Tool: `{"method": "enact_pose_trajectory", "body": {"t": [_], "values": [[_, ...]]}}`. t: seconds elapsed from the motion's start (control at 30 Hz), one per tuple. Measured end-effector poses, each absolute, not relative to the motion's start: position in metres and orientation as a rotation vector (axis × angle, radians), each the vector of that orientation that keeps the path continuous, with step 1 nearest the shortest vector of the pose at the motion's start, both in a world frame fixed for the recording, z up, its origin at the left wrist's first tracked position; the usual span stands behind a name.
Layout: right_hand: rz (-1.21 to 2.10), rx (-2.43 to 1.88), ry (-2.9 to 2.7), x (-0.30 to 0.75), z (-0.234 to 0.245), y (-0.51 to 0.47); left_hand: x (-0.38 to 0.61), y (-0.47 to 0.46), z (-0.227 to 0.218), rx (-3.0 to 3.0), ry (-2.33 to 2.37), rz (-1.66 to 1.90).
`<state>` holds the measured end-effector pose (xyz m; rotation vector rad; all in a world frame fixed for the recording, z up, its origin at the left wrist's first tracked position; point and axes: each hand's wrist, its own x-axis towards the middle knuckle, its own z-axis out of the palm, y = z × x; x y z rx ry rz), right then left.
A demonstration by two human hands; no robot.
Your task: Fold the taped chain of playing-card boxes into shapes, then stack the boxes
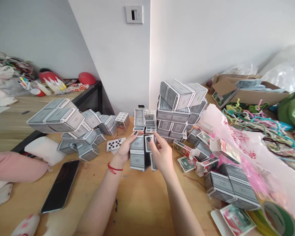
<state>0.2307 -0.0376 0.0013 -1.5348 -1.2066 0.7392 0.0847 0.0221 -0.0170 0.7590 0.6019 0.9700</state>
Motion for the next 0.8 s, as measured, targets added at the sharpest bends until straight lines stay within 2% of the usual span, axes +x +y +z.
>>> {"method": "enact_pose_trajectory", "body": {"t": [0.8], "values": [[0.609,-1.582,-1.287,0.2283,-0.0038,-0.0379,0.0937,0.0179,-0.0164,0.742,0.600,0.971]]}}
